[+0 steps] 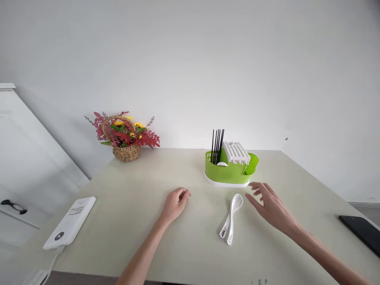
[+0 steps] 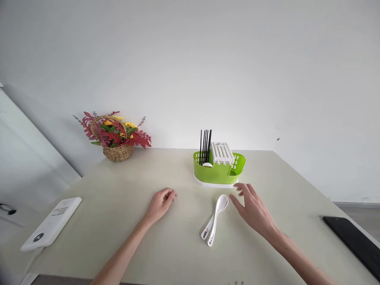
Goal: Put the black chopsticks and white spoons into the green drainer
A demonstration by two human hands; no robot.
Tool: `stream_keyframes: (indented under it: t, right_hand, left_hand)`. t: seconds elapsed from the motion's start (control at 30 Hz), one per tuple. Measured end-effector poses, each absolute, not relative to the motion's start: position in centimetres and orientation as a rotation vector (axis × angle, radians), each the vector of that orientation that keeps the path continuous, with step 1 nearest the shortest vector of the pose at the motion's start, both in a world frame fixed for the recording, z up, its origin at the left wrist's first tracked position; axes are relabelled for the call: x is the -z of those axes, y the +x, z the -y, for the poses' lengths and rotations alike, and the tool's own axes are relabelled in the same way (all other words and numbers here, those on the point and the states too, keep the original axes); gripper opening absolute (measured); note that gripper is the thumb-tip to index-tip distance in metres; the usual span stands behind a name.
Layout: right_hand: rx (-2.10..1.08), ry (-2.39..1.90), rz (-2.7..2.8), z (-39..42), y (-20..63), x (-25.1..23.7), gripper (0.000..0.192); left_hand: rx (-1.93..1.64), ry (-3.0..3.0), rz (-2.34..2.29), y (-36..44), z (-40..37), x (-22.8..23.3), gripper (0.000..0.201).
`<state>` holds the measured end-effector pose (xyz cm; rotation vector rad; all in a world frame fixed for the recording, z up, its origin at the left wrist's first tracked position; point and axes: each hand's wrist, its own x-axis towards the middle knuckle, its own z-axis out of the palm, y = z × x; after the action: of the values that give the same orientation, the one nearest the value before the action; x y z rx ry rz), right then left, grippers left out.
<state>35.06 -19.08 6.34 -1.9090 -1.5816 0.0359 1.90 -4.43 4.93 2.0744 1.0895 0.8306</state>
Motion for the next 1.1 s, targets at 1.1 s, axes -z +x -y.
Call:
stream_keyframes:
  t: [1.1]
  right_hand:
    - [-0.459,-1.795,1.548,15.6,34.5,-7.1,0.037]
  left_hand:
    - [-0.821,2.091,-1.097,2.0,4.3,-4.8,0.036]
